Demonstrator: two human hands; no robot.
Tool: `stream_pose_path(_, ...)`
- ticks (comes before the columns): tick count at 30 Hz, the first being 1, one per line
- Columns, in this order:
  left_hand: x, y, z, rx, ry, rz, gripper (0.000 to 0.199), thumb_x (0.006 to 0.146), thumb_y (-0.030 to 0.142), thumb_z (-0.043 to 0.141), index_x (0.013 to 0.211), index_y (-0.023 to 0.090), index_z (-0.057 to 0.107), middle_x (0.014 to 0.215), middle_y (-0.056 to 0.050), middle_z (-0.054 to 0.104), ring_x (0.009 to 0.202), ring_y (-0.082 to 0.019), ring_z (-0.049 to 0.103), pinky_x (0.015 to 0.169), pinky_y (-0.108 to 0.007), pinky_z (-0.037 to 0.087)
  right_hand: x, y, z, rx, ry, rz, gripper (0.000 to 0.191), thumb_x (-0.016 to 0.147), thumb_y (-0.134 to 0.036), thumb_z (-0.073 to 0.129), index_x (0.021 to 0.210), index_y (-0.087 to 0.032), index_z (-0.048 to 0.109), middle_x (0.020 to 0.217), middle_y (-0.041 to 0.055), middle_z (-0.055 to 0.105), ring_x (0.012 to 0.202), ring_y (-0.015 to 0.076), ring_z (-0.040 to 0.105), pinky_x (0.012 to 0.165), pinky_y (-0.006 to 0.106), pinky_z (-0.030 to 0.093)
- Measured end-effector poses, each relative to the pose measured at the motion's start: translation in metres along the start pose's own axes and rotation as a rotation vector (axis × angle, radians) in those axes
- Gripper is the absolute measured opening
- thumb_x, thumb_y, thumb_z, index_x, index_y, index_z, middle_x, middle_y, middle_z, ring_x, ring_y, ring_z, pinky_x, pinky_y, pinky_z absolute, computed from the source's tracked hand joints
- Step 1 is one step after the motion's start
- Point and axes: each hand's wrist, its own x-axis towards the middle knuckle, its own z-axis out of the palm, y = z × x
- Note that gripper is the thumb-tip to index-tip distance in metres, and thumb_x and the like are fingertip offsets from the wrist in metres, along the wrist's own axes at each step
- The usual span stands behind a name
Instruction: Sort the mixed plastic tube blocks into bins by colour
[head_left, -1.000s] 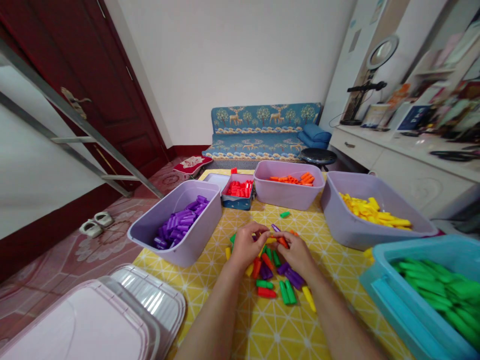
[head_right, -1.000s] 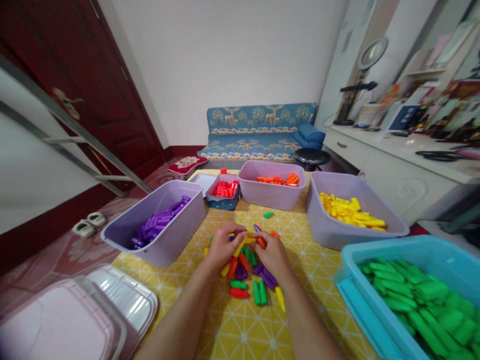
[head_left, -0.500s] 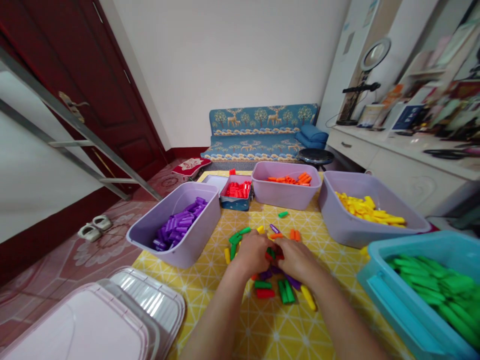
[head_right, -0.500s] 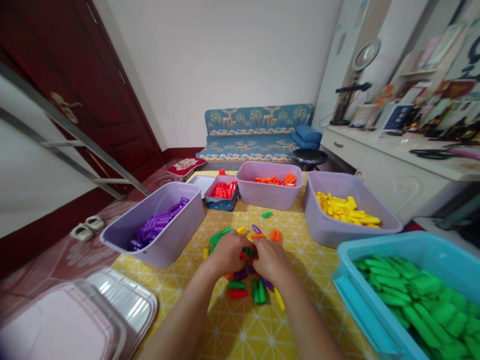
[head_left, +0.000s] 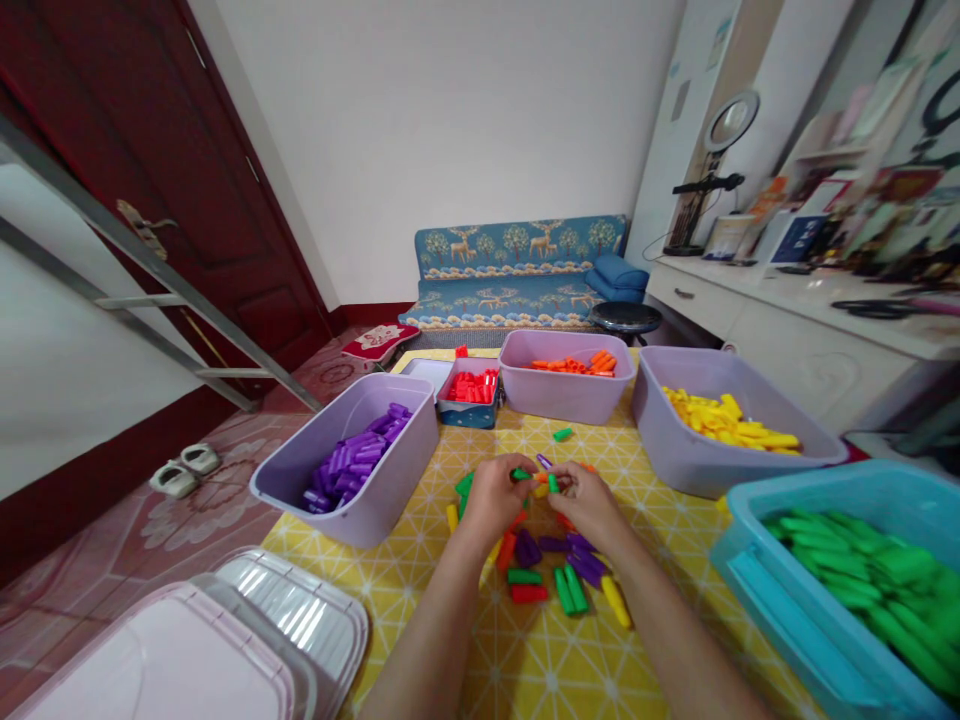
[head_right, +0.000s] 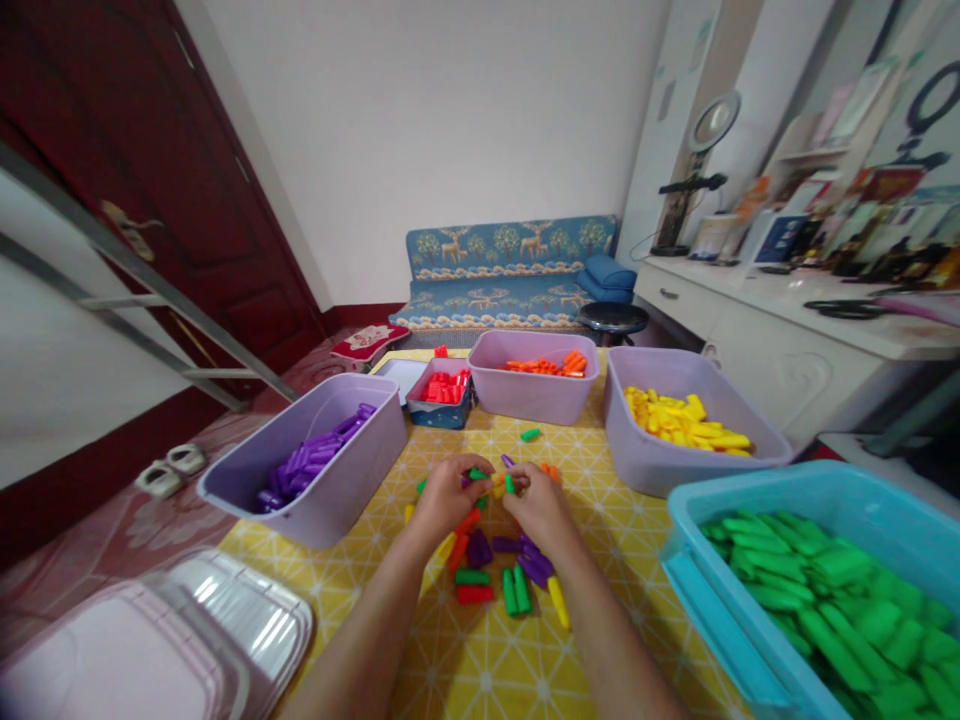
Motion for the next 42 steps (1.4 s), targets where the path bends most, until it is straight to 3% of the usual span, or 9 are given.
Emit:
stream_pose_path(4,0.004,-0.003,0.004,-0.426,0.04,-0.099,0.016,0.078,0.022,0.06,0.089,0.015,0.07,0.086,-0.006,0.073,0.067,-0.015,0.067,0.065,-0.026,0.05,0.0,-0.01,-0.003,0.378,-0.014,0.039,0.038,0.067,-0.043,0.07,0.093,-0.014,0.069,0.067,0.0009,0.064,0.058,0.0146,0.057,0.053,0.026,0.045)
stream_pose_path(7,0.005,-0.002,0.004,-0.698,0.024,-0.136,0.03,0.079,0.035,0.063,0.099,0.013,0.068,0.096,-0.011,0.073,0.066,-0.016,0.069,0.063,-0.026,0.053,-0.003,-0.017,0.0,0.44,0.023,0.024,0.042,0.068,-0.049,0.071,0.092,-0.015,0.07,0.064,-0.0002,0.062,0.054,0.0138,0.056,0.053,0.026,0.046)
stream_pose_path(10,0.006,0.004,0.002,-0.835,0.047,-0.191,0.046,0.074,0.044,0.069,0.108,0.013,0.065,0.091,-0.012,0.075,0.06,-0.016,0.069,0.057,-0.025,0.052,-0.005,-0.02,0.005,0.449,0.07,-0.026,0.038,0.069,-0.048,0.072,0.09,-0.016,0.07,0.075,0.0036,0.068,0.062,0.0168,0.062,0.06,0.03,0.052)
stream_pose_path(17,0.004,0.018,-0.002,-0.873,0.157,-0.231,0.042,0.058,0.038,0.083,0.09,0.013,0.069,0.073,-0.005,0.074,0.063,-0.015,0.067,0.063,-0.026,0.054,-0.009,-0.027,0.01,0.432,0.018,0.023,0.039,0.072,-0.044,0.069,0.102,-0.02,0.064,0.088,0.0048,0.07,0.062,0.0183,0.067,0.059,0.033,0.057)
stream_pose_path(23,0.004,0.018,0.004,-0.837,0.16,-0.203,0.035,0.059,0.035,0.082,0.084,0.014,0.07,0.068,-0.001,0.067,0.058,-0.01,0.059,0.056,-0.021,0.047,-0.016,-0.041,0.008,0.503,-0.145,0.062,0.035,0.072,-0.045,0.07,0.096,-0.02,0.061,0.07,-0.0032,0.062,0.05,0.0124,0.061,0.048,0.025,0.053)
stream_pose_path(27,0.004,0.016,0.004,-0.778,0.162,-0.205,0.033,0.067,0.041,0.075,0.085,0.013,0.07,0.07,-0.001,0.067,0.055,-0.008,0.055,0.054,-0.02,0.045,-0.018,-0.045,0.01,0.677,-0.139,0.157,0.041,0.069,-0.05,0.073,0.091,-0.018,0.06,0.063,-0.0041,0.061,0.041,0.0084,0.053,0.039,0.02,0.045)
stream_pose_path(32,0.006,-0.005,-0.009,-0.493,0.197,-0.189,0.03,0.082,0.039,0.06,0.091,0.013,0.071,0.075,-0.005,0.07,0.064,-0.013,0.062,0.059,-0.023,0.046,-0.013,-0.052,-0.001,1.161,0.204,0.279,0.033,0.076,-0.044,0.07,0.07,-0.016,0.054,0.055,-0.0025,0.058,0.036,0.0031,0.041,0.033,0.013,0.034)
stream_pose_path(37,0.005,-0.03,-0.026,0.216,0.138,-0.203,0.023,0.081,0.022,0.061,0.099,0.013,0.072,0.1,-0.013,0.072,0.09,-0.021,0.065,0.08,-0.03,0.047,-0.011,-0.074,-0.035,1.551,0.625,0.322,0.023,0.094,-0.022,0.04,0.075,-0.017,0.053,0.068,0.0023,0.062,0.058,0.0084,0.062,0.051,0.018,0.055)
stream_pose_path(42,0.001,-0.033,-0.029,0.306,0.056,-0.232,0.025,0.078,0.025,0.065,0.1,0.015,0.073,0.099,-0.013,0.073,0.092,-0.023,0.065,0.082,-0.031,0.045,-0.022,-0.098,-0.084,1.71,0.982,0.228,0.023,0.097,-0.025,0.031,0.091,-0.016,0.052,0.081,0.006,0.058,0.084,0.0155,0.068,0.066,0.027,0.063)
